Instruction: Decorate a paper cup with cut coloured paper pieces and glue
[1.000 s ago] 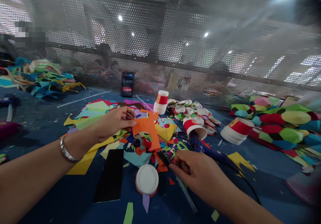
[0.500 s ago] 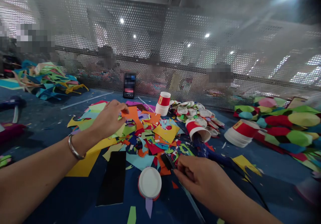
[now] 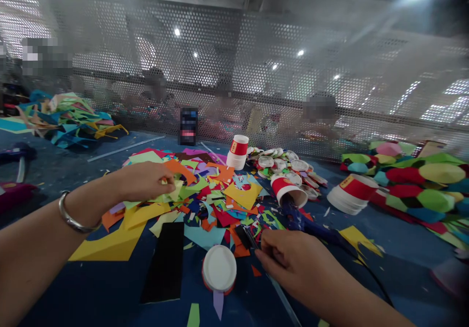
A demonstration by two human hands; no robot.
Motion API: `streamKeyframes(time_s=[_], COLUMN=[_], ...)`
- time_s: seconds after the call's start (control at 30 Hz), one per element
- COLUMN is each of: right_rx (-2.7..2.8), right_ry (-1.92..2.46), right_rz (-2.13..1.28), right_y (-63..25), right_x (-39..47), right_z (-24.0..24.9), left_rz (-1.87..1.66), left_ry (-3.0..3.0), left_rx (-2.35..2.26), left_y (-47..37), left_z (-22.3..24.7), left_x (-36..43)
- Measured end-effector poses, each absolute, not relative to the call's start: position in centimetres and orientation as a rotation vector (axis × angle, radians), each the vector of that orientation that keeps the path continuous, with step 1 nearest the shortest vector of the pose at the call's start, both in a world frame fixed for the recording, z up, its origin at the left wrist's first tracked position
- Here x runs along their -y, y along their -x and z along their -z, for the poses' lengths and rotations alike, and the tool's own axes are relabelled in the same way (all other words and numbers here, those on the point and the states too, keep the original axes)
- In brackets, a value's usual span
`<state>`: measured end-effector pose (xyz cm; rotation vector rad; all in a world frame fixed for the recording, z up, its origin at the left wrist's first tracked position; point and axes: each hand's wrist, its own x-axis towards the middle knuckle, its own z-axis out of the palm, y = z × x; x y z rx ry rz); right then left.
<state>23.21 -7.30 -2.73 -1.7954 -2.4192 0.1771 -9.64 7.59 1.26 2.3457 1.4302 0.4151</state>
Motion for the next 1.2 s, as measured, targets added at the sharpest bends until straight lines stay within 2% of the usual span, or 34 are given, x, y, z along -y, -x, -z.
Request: streamKeyframes(time_s=[0.07,0.23,0.43,0.93,1.1,1.2], right_rx=[2.413,2.387,2.219,1.989,2.039,2.149], right_ry=[1.817,1.809,1.679,1.641,1.714,1.82], right_rz=[-0.189,-0.257,-0.28,-0.181,-0.204,-0.255], right_y=[-23.1,-23.0,-23.4,-24.6,-25.2,-25.5], right_x=[7.3,7.2,7.2,6.7,6.3,6.1], right_z=[2.6,2.3,2.0,0.2,0.2,0.5], left_rz=[-0.212,-0.274,0.02,0.009,0.001,0.121], left_ry=[-2.278,-2.452,-2.448,-2.558,-2.58,-2.611], left_rx=[-1.408,-1.347,-1.147,-1.197,-1.187,-1.207], left_y=[8.8,7.5,7.9,7.1,7.6,8.1], left_z=[-1.6,-1.8,-2.4,-0.3,-0.5,-1.1], left_x=[-7.0,-6.1,-3.8,-1.8,-2.6,-3.1])
